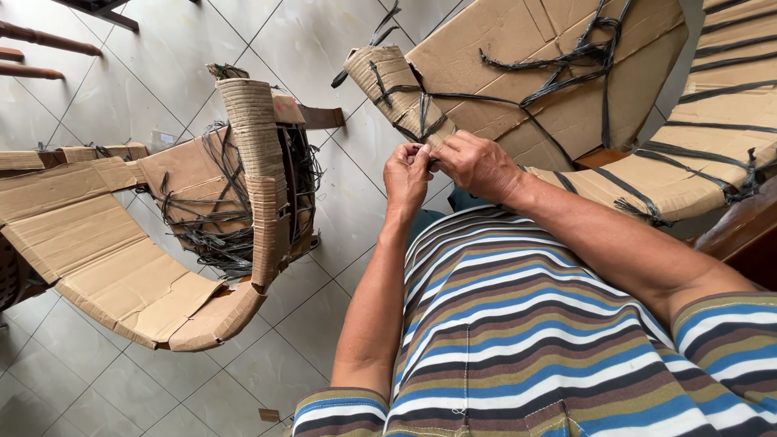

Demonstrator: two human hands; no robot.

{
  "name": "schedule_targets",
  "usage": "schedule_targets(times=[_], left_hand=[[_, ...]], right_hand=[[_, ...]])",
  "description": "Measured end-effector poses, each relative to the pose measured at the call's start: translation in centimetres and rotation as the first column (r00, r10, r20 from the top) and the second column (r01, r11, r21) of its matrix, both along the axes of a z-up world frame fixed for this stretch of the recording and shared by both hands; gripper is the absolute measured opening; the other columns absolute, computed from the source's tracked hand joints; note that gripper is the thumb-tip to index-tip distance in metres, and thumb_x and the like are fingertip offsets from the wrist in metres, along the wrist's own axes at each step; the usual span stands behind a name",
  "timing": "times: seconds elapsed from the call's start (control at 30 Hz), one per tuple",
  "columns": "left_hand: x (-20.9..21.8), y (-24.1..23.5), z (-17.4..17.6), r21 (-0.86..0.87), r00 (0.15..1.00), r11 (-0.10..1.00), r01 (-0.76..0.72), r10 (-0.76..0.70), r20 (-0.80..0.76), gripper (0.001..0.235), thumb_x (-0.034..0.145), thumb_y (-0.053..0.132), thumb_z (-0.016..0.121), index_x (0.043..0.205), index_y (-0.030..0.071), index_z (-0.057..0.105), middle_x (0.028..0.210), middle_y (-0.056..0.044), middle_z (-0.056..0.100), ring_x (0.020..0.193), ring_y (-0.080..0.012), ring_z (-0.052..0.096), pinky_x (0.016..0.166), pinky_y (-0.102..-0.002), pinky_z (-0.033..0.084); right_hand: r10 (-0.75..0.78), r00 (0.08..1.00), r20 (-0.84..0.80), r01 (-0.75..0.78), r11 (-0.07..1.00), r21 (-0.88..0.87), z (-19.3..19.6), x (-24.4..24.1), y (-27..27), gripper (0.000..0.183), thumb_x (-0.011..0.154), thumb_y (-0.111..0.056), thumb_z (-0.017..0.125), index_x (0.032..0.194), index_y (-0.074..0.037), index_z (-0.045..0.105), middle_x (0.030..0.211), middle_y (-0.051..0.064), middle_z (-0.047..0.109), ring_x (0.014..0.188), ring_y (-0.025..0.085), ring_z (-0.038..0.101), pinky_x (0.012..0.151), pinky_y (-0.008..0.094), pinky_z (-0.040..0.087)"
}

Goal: Tightening and securing plastic strips onto a chair frame using a small metal tool to ensure proper tension.

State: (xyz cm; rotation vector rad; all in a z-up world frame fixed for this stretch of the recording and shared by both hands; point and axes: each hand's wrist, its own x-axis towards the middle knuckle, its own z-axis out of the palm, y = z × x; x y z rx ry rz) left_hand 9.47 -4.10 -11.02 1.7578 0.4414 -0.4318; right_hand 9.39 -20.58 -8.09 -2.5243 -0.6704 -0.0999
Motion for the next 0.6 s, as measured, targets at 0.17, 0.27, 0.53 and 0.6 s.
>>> schedule_targets(times=[0.17,0.27,0.53,0.6], left_hand=[[-0.5,-0.2,2.0,0.009,1.0,1.0,0.029,-0.029,-0.005,0.017,0.099,0.018,0.059,0.113,0.008,0.06,0.064,-0.004,0.07,0.054,-0.0117,0.066,0.06,-0.025,0.051],[-1.7,-0.2,2.1,0.041,0.991,0.997,0.062,-0.067,0.113,0.017,0.102,0.021,0.057,0.115,0.01,0.058,0.072,-0.005,0.071,0.065,-0.0146,0.068,0.068,-0.031,0.054],[-3.5,0.0,-0.1,0.604,0.816,0.789,0.11,-0.419,0.399,0.018,0.092,0.033,0.074,0.101,0.022,0.063,0.086,0.003,0.064,0.084,-0.0184,0.07,0.076,-0.035,0.055],[-3.2,-0.1,0.1,0.641,0.802,0.76,0.103,-0.445,0.399,0.015,0.093,0.033,0.073,0.098,0.023,0.064,0.083,0.004,0.064,0.082,-0.0179,0.07,0.075,-0.034,0.054]], right_hand=[[0.042,0.983,-0.18,-0.054,0.996,-0.066,-2.6,0.3,-0.6,0.014,0.099,-0.021,0.065,0.087,-0.016,0.061,0.075,-0.001,0.057,0.079,0.021,0.066,0.063,0.032,0.056],[-0.013,0.769,-0.639,0.025,1.0,0.009,-0.1,2.1,-1.0,0.017,0.096,-0.026,0.066,0.086,-0.013,0.068,0.082,0.011,0.068,0.086,0.038,0.071,0.074,0.051,0.058],[-0.047,0.635,-0.771,0.111,0.993,0.031,2.2,3.6,-0.6,0.019,0.096,-0.028,0.064,0.093,-0.012,0.074,0.091,0.019,0.074,0.101,0.043,0.069,0.083,0.055,0.055],[-0.037,0.644,-0.764,0.108,0.993,0.043,2.4,3.8,-0.6,0.018,0.097,-0.026,0.064,0.092,-0.012,0.074,0.091,0.019,0.074,0.101,0.044,0.069,0.083,0.055,0.055]])
